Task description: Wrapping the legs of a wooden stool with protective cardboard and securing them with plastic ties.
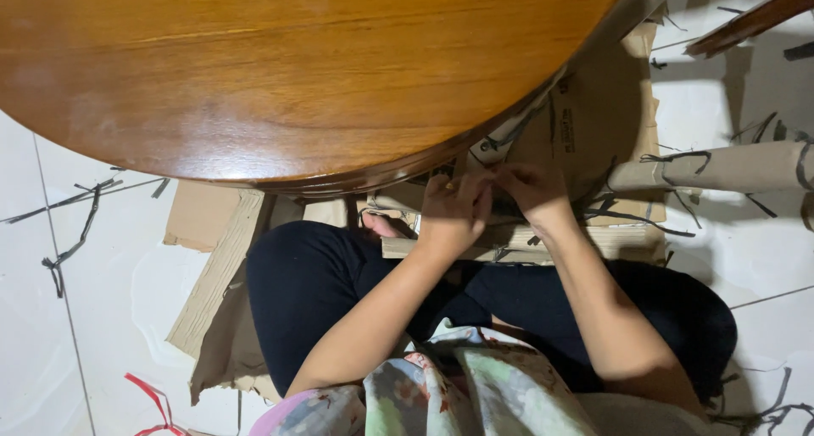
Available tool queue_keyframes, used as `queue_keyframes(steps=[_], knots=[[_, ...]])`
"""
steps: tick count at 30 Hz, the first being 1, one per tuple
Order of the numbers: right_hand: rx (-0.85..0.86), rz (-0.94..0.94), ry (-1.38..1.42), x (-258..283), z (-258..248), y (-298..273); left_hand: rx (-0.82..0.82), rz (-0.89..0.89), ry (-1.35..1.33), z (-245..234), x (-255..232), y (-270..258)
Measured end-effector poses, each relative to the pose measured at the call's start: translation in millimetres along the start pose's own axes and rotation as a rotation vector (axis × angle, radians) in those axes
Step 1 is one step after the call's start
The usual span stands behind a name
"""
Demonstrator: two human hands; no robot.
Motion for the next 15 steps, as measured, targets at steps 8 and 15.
queue_keyframes(steps=[8, 15], knots=[[-0.03, 0.203, 0.463, -71, 19, 1, 0.437, -1.03, -0.462, 28, 38, -9], [-0.005, 0.313, 0.606, -98, 28, 0, 0.502, -1.015, -0.513, 43, 56, -18]])
Point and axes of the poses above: each hand's wrist, its own y-axis towards the middle knuckle, its own z-axis out of the palm, x = y × z, the point moved 6 cm from there along y, towards the middle knuckle, and after that the axes turned 10 degrees about -z, right-handed, at the moved point
